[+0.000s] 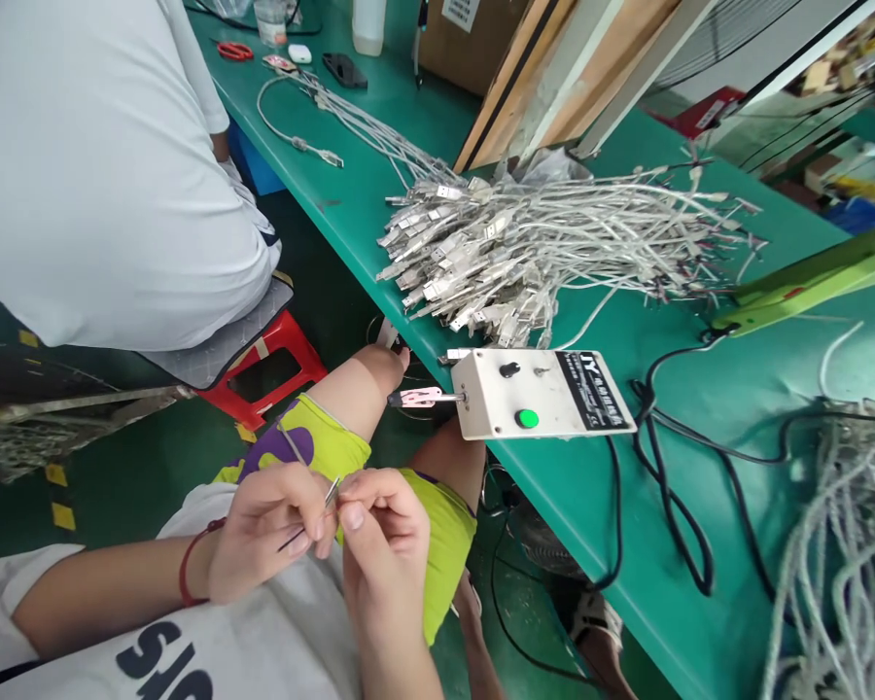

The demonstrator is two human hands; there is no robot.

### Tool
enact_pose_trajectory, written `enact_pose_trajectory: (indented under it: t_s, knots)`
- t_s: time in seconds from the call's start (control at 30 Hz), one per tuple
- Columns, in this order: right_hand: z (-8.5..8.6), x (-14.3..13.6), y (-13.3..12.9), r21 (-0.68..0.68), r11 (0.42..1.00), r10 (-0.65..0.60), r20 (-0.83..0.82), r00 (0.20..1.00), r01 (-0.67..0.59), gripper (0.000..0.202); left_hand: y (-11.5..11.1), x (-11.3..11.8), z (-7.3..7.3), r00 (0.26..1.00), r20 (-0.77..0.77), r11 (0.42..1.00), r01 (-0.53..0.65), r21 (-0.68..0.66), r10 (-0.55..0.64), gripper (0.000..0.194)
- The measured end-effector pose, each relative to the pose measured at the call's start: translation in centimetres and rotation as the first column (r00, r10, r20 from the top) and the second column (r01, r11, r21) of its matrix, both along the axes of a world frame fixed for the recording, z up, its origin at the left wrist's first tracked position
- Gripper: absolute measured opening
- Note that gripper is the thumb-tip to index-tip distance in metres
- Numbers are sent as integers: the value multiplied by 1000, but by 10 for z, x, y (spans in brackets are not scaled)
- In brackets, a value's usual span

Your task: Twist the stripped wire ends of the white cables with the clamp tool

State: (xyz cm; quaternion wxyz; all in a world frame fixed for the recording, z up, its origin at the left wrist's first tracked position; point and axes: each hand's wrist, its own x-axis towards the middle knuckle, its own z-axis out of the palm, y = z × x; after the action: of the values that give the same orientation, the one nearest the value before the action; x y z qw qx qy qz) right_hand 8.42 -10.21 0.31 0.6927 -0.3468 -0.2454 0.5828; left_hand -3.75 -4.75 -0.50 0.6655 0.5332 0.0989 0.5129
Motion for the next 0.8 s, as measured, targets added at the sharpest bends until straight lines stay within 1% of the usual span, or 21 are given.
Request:
enact_pose_trajectory:
  t_s: [0.1, 0.23, 0.33, 0.5, 0.6, 0.7, 0.8]
  knots:
    - [2, -5, -5, 16, 1000, -19, -58, 998, 20, 11, -6, -3, 1, 1000, -27, 1000, 16, 12, -16, 15]
    - [5, -13, -14, 24, 1000, 0, -145, 989, 4, 17, -15, -11, 1, 997, -70, 999, 34, 31, -32, 19]
    - [8, -19, -22, 59, 998, -7, -157, 988, 16, 20, -24, -17, 2, 997, -75, 998, 29, 60, -24, 18]
    - [16, -29, -38, 72, 997, -16, -146, 989, 26, 28, -40, -26, 7, 999, -2, 996, 40, 85, -40, 11]
    - [22, -35, -44, 86, 996, -16, -141, 990, 28, 31, -46, -30, 12, 998, 31, 993, 46, 108, -49, 11]
    - [31, -37, -46, 108, 993, -32, -135, 990, 47, 37, -46, -31, 17, 997, 51, 991, 50, 121, -56, 11]
    - [40, -32, -45, 119, 991, -45, -115, 992, 59, 40, -42, -23, 23, 992, 85, 990, 86, 108, -95, 13]
